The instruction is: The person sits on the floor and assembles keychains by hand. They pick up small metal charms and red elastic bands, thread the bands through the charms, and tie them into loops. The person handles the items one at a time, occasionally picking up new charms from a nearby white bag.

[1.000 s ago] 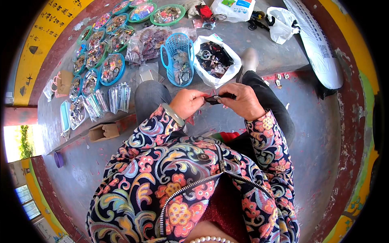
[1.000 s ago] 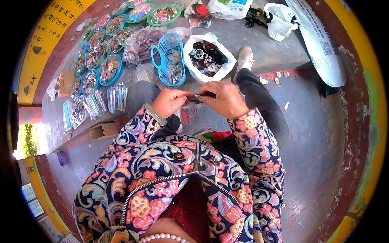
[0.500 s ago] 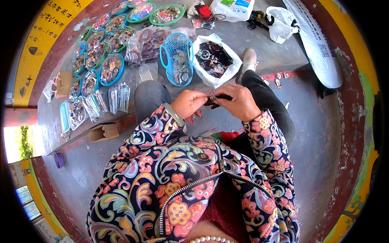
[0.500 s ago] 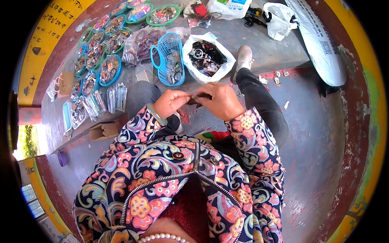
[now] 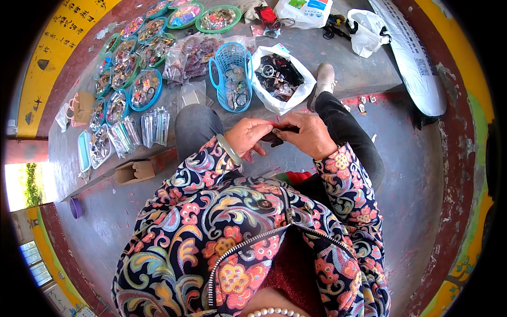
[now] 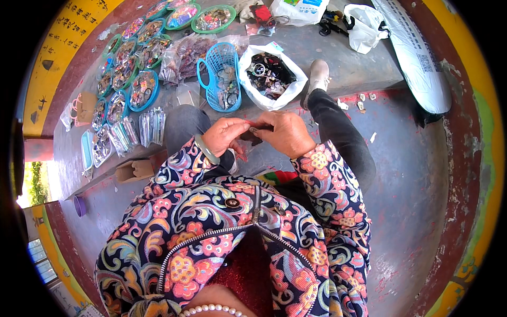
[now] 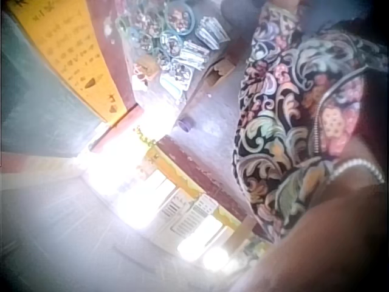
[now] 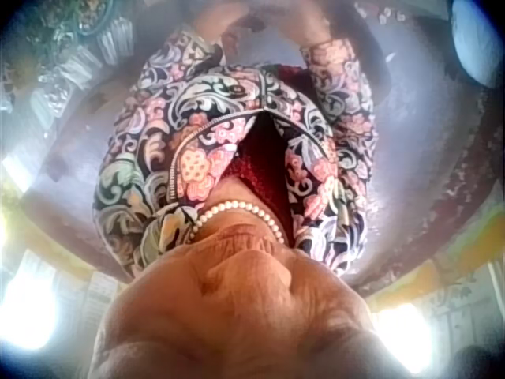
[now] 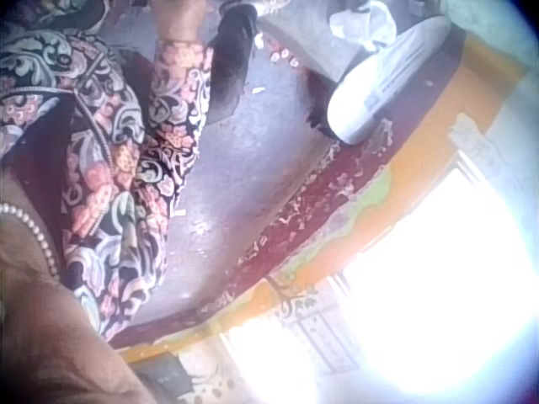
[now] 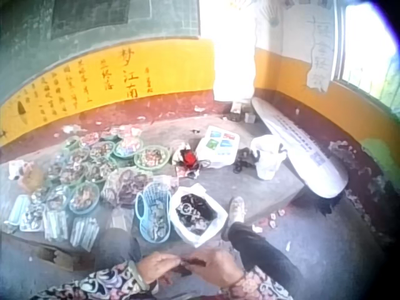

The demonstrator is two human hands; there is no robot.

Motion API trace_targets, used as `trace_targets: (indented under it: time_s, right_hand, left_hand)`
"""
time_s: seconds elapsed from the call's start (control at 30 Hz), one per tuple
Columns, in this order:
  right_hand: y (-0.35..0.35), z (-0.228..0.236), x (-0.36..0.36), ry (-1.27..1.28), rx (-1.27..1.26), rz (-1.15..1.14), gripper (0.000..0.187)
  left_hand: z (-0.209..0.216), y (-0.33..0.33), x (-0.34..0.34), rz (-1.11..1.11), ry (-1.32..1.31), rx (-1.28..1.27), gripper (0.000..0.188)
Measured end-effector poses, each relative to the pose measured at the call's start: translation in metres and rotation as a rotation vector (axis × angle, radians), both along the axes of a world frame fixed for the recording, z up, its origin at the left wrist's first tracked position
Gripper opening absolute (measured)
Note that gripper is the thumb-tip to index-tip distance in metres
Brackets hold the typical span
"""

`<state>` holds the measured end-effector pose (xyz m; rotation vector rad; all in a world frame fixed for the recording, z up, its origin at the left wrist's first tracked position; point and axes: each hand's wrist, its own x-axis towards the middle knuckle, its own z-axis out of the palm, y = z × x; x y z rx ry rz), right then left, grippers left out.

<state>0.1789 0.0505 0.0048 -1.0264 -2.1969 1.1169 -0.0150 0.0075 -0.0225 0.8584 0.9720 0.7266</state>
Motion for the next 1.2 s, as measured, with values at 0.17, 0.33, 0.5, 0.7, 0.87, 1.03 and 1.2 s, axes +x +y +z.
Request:
trace_targets:
  time_s: [0.17,0.33,0.5,0.7,0.87,1.03,1.2]
  right_hand:
    - [-0.002,0.002,-0.001,-0.049,0.024,-0.022,0.019]
    - [-0.003,0.009,-0.003,-0.088,-0.081,-0.123,0.017]
    - [0.001,0.001,0.001,0.069,-0.176,-0.059,0.014]
    - [-0.003,-0.003,-0.003,0.006,0.199,-0.002,0.014]
    - [-0.007,0.000,-0.007,-0.042,0.243,0.034,0.017]
    - [-0.011,0.003,-0.005,-0.151,0.218,0.043,0.019]
    - [-0.010,-0.003,-0.005,-0.126,0.183,0.030,0.021]
  left_hand:
    - [0.002,-0.001,0.004,0.007,0.082,0.026,0.028]
    - [0.006,0.001,0.006,-0.029,0.122,0.089,0.029]
    - [-0.001,0.000,0.004,0.004,0.130,0.127,0.031]
    - [-0.001,-0.001,0.008,-0.001,0.148,0.133,0.031]
    - [0.012,-0.002,0.012,-0.007,0.091,0.066,0.032]
    - [0.004,-0.001,0.011,-0.003,0.028,0.052,0.032]
    - [-0.004,-0.002,0.012,0.060,-0.002,0.068,0.032]
